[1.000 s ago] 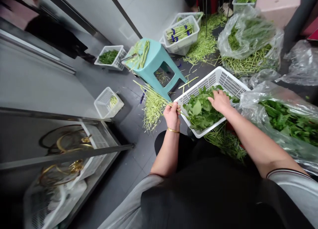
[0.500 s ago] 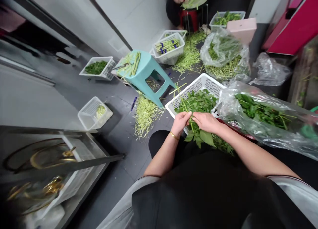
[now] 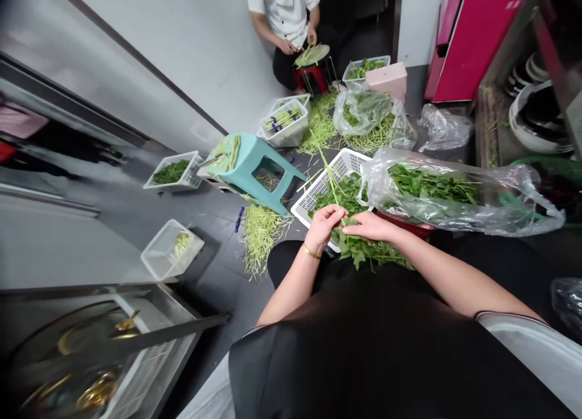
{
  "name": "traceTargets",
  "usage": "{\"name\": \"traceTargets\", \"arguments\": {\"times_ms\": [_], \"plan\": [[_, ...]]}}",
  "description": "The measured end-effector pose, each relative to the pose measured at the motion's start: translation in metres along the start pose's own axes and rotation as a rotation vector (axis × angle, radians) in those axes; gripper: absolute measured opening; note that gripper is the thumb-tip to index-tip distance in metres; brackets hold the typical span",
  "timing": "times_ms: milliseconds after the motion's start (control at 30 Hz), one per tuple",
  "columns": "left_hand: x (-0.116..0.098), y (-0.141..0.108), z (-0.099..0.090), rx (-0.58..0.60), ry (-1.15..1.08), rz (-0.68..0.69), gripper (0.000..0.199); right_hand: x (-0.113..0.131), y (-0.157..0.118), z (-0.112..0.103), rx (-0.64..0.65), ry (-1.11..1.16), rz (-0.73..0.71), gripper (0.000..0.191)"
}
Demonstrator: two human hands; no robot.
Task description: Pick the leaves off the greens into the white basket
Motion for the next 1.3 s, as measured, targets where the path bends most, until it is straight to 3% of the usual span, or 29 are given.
{"name": "traceTargets", "arguments": {"times_ms": [200,267,333,400,433,500,567,633,767,867,967,1067,1133,1233,1300], "plan": [[-0.01,-0.002,0.011,0.021,0.169,-0.018,0.032,0.004,-0.005,-0.003,-0.159,-0.111,-0.034,0.037],[-0.008,-0.002,0.014,0.069,0.188,-0.051,0.03,0.011,-0.01,-0.019,-0.281,-0.307,-0.053,0.036],[-0.004,-0.003,0.018,0.115,0.153,-0.086,0.03,0.02,-0.021,-0.042,-0.488,-0.51,-0.05,0.031],[0.0,-0.002,0.019,0.133,0.078,-0.113,0.032,0.021,-0.032,-0.062,-0.655,-0.586,-0.016,0.028],[0.001,-0.002,0.018,0.129,0.038,-0.117,0.033,0.017,-0.034,-0.068,-0.676,-0.557,0.004,0.029],[0.001,0.0,0.011,0.098,-0.022,-0.11,0.034,0.005,-0.025,-0.063,-0.537,-0.413,0.003,0.031],[0.001,0.002,0.003,0.062,-0.045,-0.101,0.035,-0.002,-0.01,-0.038,-0.281,-0.255,-0.066,0.033],[0.002,0.003,-0.004,0.042,-0.042,-0.095,0.035,-0.004,-0.003,-0.015,-0.125,-0.148,-0.111,0.038],[0.007,0.003,-0.009,0.043,-0.016,-0.096,0.037,-0.012,0.003,-0.005,-0.129,-0.044,-0.05,0.044],[0.014,0.002,-0.004,0.088,-0.007,-0.125,0.038,-0.005,0.01,-0.005,-0.097,-0.205,-0.068,0.042],[0.019,0.001,0.001,0.157,-0.042,-0.164,0.039,0.0,0.006,-0.033,-0.287,-0.387,-0.058,0.036],[0.016,0.002,-0.004,0.157,-0.123,-0.158,0.039,-0.003,-0.007,-0.06,-0.485,-0.331,-0.038,0.032],[0.014,0.004,-0.012,0.113,-0.191,-0.131,0.037,-0.008,-0.002,-0.05,-0.385,-0.218,-0.058,0.033],[0.014,0.008,-0.024,0.035,-0.267,-0.081,0.034,-0.015,0.014,-0.004,-0.08,-0.017,-0.064,0.039],[0.017,0.01,-0.029,0.002,-0.282,-0.055,0.033,-0.018,0.022,0.023,0.048,0.063,-0.069,0.041]]}}
Point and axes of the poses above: each hand's wrist, its own y-axis towards the middle knuckle, its own z-axis out of the palm, x = y × z, the point moved 10 cm from there along y, towards the middle knuckle, and after that the axes turned 13 degrees about x, right-handed, at the moved point
